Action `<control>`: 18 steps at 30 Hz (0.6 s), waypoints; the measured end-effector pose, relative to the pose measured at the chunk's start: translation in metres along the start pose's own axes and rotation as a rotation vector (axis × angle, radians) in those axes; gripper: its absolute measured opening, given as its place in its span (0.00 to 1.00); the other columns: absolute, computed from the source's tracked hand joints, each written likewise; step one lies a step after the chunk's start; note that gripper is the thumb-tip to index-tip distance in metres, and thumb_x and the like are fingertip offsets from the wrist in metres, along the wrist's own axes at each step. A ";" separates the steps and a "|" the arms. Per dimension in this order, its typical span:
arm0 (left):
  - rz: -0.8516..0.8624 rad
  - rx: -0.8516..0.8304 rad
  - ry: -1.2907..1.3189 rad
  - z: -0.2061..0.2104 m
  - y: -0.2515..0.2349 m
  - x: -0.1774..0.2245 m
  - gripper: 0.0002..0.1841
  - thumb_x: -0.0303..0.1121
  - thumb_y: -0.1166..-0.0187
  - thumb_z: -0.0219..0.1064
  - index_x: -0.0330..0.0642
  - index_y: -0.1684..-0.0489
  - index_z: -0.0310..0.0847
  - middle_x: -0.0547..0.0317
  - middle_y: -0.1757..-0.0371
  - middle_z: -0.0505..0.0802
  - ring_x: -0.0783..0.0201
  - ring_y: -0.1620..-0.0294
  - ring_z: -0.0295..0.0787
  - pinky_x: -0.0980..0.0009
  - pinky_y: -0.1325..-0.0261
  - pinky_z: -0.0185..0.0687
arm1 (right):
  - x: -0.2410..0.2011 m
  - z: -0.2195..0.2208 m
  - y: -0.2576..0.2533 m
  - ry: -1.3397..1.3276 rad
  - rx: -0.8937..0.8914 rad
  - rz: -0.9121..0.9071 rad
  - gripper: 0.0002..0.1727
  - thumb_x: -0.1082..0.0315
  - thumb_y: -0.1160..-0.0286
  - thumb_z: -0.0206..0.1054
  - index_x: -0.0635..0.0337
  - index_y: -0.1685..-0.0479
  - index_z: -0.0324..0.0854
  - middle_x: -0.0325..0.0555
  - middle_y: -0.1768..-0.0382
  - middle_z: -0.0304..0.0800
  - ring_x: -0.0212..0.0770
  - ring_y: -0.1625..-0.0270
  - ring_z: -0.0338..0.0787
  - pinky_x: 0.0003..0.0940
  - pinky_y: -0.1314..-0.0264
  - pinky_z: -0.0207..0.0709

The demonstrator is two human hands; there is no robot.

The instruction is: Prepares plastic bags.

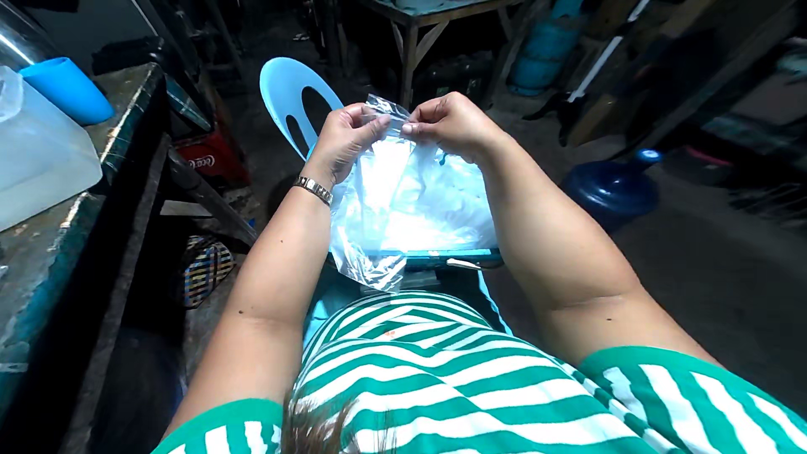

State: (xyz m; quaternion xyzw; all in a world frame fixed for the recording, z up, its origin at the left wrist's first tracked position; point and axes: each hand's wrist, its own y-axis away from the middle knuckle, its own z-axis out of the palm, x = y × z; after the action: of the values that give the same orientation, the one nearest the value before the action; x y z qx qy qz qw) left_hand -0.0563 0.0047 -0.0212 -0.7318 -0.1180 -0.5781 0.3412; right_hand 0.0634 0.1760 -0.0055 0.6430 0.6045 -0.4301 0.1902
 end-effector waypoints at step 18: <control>-0.026 0.058 -0.012 0.005 0.004 0.006 0.11 0.20 0.23 0.68 0.32 0.46 0.80 0.63 0.58 0.91 0.76 0.58 0.88 0.76 0.48 0.86 | 0.001 0.012 -0.001 -0.172 0.148 -0.079 0.07 0.69 0.19 0.68 0.63 0.59 0.87 0.34 0.71 0.88 0.22 0.71 0.85 0.22 0.59 0.82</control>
State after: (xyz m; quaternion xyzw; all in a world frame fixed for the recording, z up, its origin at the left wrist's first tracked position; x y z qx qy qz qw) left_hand -0.0483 0.0030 -0.0172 -0.7236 -0.1463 -0.5742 0.3541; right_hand 0.0583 0.1680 -0.0125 0.5918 0.5772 -0.5343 0.1762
